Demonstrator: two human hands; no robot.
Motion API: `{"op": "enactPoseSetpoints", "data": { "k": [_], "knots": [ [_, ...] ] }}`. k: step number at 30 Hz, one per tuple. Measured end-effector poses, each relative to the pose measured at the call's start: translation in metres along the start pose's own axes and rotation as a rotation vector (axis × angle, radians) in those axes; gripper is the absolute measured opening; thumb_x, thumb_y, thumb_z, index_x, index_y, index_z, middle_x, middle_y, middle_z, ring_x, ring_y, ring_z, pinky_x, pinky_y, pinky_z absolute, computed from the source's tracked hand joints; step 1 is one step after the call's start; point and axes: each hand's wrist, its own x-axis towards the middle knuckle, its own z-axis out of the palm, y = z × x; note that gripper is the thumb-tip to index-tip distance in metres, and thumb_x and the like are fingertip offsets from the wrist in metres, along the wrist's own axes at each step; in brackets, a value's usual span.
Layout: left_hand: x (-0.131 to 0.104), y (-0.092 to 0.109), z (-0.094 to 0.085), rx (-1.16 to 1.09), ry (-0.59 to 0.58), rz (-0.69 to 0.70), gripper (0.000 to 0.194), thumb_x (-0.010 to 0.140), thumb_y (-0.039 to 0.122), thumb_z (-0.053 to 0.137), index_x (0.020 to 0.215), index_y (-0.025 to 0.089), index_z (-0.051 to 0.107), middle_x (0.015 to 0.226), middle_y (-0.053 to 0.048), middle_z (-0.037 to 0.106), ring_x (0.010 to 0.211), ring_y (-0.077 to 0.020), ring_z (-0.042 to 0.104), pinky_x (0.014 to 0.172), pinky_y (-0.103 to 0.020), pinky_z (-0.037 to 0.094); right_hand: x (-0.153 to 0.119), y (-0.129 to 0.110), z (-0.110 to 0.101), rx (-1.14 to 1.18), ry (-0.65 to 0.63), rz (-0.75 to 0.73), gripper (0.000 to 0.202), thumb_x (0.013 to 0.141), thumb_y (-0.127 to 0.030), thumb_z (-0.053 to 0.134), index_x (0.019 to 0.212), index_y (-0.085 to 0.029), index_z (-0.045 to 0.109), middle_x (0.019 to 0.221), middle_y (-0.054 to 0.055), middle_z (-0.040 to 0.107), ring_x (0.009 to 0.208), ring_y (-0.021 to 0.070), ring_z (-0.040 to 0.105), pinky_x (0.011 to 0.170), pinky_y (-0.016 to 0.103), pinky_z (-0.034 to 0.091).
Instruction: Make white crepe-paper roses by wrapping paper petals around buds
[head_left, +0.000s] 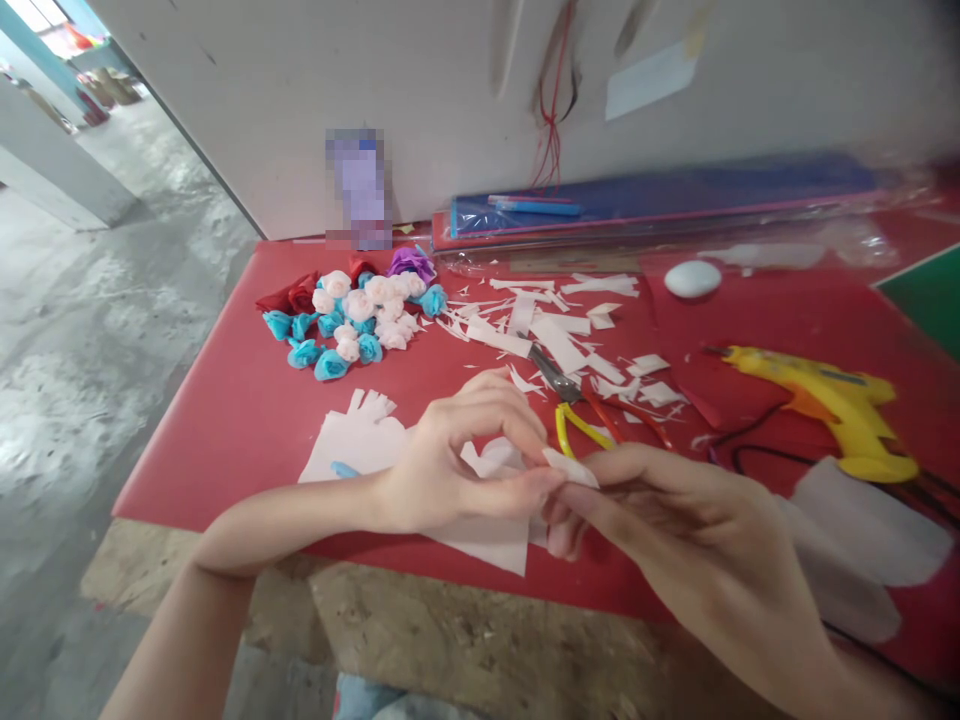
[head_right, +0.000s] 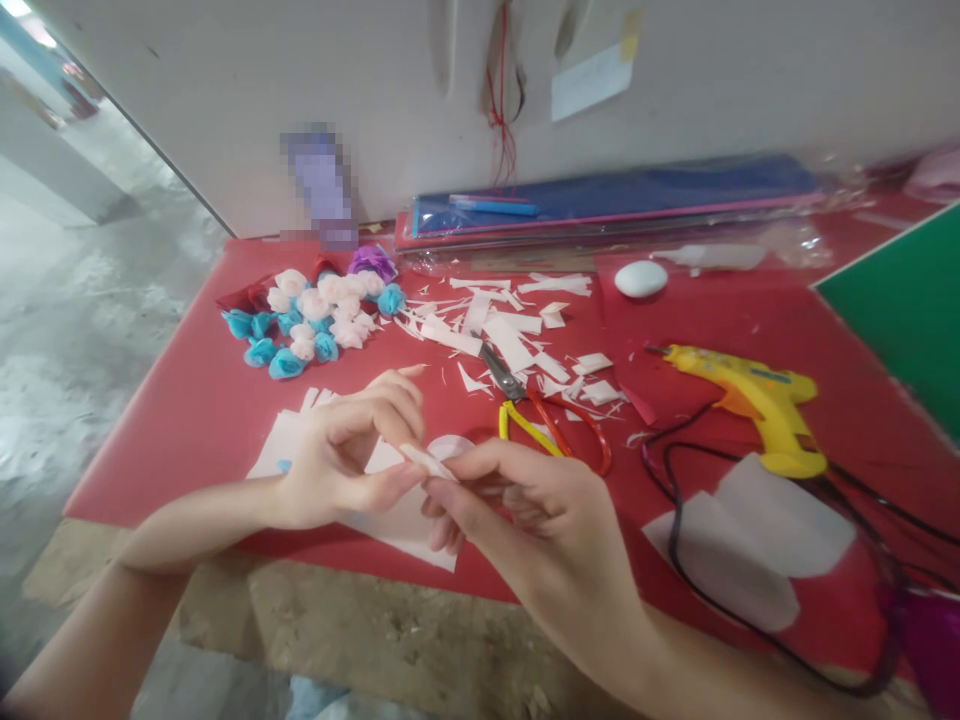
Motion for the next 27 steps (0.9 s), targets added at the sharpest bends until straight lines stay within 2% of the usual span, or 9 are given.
{"op": "enactPoseSetpoints", "data": {
  "k": [4,7,11,13,16,22,27],
  "knots": [
    [0.003,0.003,-0.004,0.044,-0.058,0.043,0.011,0.074,0.017,0.059,0.066,0.016,0.053,0.060,0.000,0.058,0.061,-0.0099,0.053,0.072,-0.031,0.045,0.001,0.000,0.000,0.015,-0.033,-0.010,0.012,0.074,-0.020,0.063,0.062,-0.019,0.062,0.052,-0.002,0.064,0.047,0.0088,0.061,0.048,0.012,0.050],
    [0.007,0.007,-0.010,0.159,-0.127,0.088,0.004,0.073,0.015,0.060,0.073,0.014,0.057,0.067,-0.003,0.062,0.067,-0.0112,0.056,0.075,-0.031,0.046,0.002,-0.002,0.001,-0.030,-0.015,-0.039,0.013,0.074,-0.020,0.063,0.062,-0.019,0.062,0.052,-0.002,0.065,0.048,0.0089,0.061,0.049,0.013,0.049],
    [0.010,0.009,-0.018,0.479,-0.077,0.322,0.012,0.074,0.025,0.062,0.084,0.018,0.059,0.075,-0.003,0.063,0.074,-0.0134,0.055,0.077,-0.032,0.048,0.002,-0.005,0.002,-0.114,-0.007,-0.108,0.016,0.075,-0.019,0.060,0.059,-0.019,0.061,0.049,-0.002,0.063,0.046,0.0093,0.060,0.049,0.015,0.048],
    [0.010,0.009,-0.021,0.640,-0.037,0.457,0.011,0.075,0.029,0.061,0.085,0.022,0.061,0.074,0.000,0.063,0.075,-0.0139,0.053,0.085,-0.036,0.045,0.002,-0.005,0.003,-0.147,0.002,-0.123,0.017,0.076,-0.019,0.059,0.059,-0.019,0.061,0.050,-0.002,0.064,0.047,0.0100,0.061,0.049,0.016,0.048],
    [0.008,0.008,-0.024,0.793,-0.027,0.550,0.009,0.075,0.027,0.062,0.084,0.027,0.062,0.075,0.005,0.063,0.076,-0.0125,0.053,0.099,-0.041,0.037,0.002,-0.005,0.002,-0.175,-0.005,-0.130,0.017,0.076,-0.017,0.058,0.059,-0.019,0.061,0.050,-0.002,0.064,0.047,0.0099,0.060,0.048,0.015,0.047],
    [0.007,0.011,-0.028,0.845,-0.027,0.632,0.014,0.070,0.026,0.069,0.082,0.029,0.062,0.077,0.008,0.060,0.077,-0.0096,0.052,0.108,-0.046,0.024,0.001,-0.001,0.001,-0.117,-0.023,-0.126,0.012,0.075,-0.014,0.058,0.066,-0.021,0.062,0.050,-0.004,0.064,0.046,0.0090,0.061,0.048,0.014,0.048],
    [0.002,0.007,-0.027,0.852,0.014,0.656,0.011,0.071,0.030,0.067,0.080,0.033,0.061,0.076,0.010,0.060,0.075,-0.0087,0.054,0.108,-0.047,0.023,0.000,-0.003,0.001,-0.061,-0.047,-0.093,0.012,0.075,-0.015,0.060,0.066,-0.021,0.063,0.050,-0.003,0.064,0.045,0.0073,0.060,0.047,0.011,0.047]
  ]
}}
